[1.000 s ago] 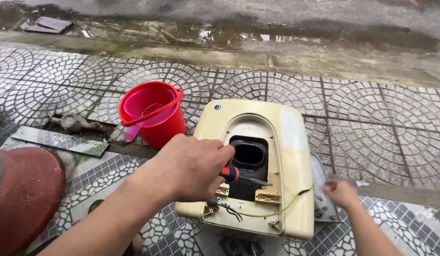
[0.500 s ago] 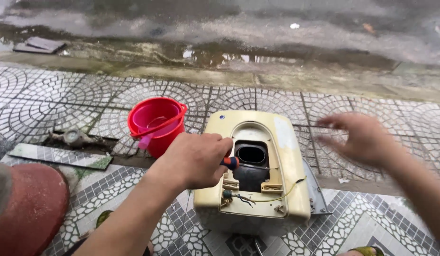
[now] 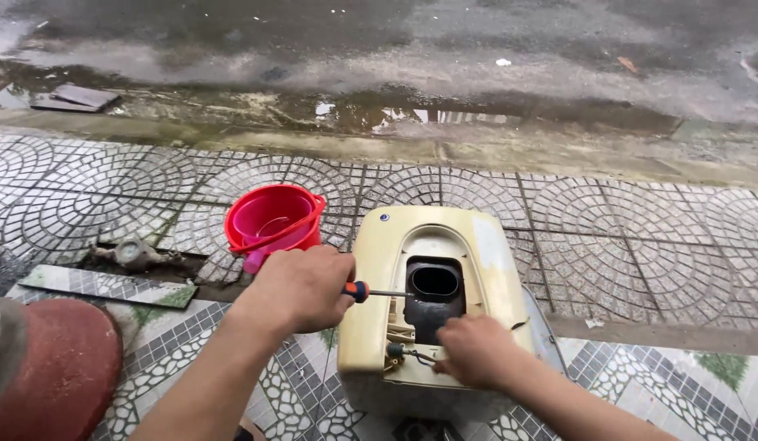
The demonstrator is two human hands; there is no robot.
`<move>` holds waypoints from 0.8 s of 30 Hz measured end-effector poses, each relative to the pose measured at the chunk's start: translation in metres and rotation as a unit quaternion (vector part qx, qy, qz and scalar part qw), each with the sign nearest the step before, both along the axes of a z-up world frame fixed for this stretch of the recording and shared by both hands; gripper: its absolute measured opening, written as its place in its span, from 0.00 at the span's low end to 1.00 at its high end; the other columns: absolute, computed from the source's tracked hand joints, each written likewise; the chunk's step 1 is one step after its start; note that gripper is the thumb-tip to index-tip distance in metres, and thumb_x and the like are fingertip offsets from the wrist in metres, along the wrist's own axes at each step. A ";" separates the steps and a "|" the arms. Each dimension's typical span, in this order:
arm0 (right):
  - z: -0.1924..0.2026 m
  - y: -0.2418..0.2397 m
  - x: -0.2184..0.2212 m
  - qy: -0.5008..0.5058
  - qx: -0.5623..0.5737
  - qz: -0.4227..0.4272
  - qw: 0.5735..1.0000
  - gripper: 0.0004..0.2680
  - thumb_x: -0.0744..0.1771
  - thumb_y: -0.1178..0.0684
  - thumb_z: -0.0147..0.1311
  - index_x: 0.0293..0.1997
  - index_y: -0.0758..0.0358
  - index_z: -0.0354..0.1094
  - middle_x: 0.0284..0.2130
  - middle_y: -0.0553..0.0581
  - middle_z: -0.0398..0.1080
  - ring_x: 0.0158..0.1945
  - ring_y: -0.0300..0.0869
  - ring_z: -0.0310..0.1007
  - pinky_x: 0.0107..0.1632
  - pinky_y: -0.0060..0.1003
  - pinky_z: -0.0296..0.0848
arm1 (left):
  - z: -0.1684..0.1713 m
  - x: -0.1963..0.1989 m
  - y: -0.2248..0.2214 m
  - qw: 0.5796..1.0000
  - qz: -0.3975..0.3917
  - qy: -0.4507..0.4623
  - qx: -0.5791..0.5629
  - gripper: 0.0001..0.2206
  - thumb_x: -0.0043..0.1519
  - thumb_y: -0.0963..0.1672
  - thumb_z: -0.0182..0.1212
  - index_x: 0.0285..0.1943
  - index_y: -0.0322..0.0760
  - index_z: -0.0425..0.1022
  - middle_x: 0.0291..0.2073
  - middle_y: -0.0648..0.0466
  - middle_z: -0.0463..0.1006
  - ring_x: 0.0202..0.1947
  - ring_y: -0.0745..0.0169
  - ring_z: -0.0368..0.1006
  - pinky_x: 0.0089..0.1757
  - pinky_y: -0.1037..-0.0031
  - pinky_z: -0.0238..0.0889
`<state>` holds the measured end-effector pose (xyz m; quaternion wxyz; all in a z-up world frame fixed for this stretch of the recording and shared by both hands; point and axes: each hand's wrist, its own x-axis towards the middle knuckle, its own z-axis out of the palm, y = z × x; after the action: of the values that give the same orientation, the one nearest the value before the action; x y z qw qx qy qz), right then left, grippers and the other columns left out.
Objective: Disassembling a water heater to extract the heating element and internal tank assembly.
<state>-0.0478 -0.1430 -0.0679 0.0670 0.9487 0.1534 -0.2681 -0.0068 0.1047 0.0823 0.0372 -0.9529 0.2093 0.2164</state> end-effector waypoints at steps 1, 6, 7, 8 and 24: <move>-0.009 0.005 -0.002 -0.011 0.002 0.052 0.999 0.16 0.68 0.34 0.56 0.46 0.57 0.69 0.44 0.56 0.73 0.48 0.52 0.73 0.48 0.50 0.73 | -0.001 0.001 0.000 1.000 0.008 0.006 -0.001 0.11 0.65 0.49 0.52 0.53 0.47 0.71 0.48 0.55 0.75 0.45 0.52 0.75 0.41 0.57 0.69; -0.064 0.012 -0.009 -0.089 -0.013 0.167 0.982 0.26 0.60 0.24 0.67 0.44 0.57 0.69 0.39 0.56 0.71 0.39 0.54 0.73 0.36 0.52 0.70 | 0.000 -0.003 0.000 0.999 0.022 0.025 -0.003 0.11 0.68 0.51 0.51 0.49 0.45 0.73 0.48 0.55 0.75 0.43 0.52 0.75 0.40 0.59 0.68; -0.065 0.014 -0.010 -0.100 -0.019 0.173 0.980 0.29 0.57 0.24 0.70 0.45 0.58 0.68 0.38 0.55 0.71 0.39 0.53 0.72 0.37 0.51 0.69 | -0.001 -0.003 0.001 0.999 0.016 0.028 0.002 0.12 0.67 0.51 0.52 0.51 0.45 0.73 0.49 0.55 0.75 0.44 0.53 0.75 0.42 0.59 0.68; -0.066 0.013 -0.011 -0.111 -0.026 0.178 0.977 0.31 0.54 0.24 0.74 0.46 0.59 0.67 0.38 0.55 0.70 0.39 0.52 0.71 0.38 0.49 0.68 | -0.001 -0.003 0.001 0.999 0.009 0.031 0.004 0.13 0.67 0.51 0.52 0.53 0.45 0.73 0.50 0.56 0.75 0.46 0.53 0.74 0.43 0.58 0.69; -0.016 -0.016 -0.014 0.057 -0.004 0.046 0.997 0.18 0.71 0.30 0.47 0.46 0.56 0.67 0.41 0.61 0.73 0.43 0.56 0.75 0.43 0.53 0.73 | -0.047 -0.010 -0.018 0.988 -0.024 0.147 0.031 0.14 0.70 0.45 0.41 0.62 0.39 0.60 0.51 0.47 0.77 0.47 0.46 0.75 0.42 0.55 0.67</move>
<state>-0.0614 -0.1591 -0.0839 0.0737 0.9236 0.1991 -0.3192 -0.0171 0.0871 0.0351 0.0410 -0.9039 0.2286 0.3593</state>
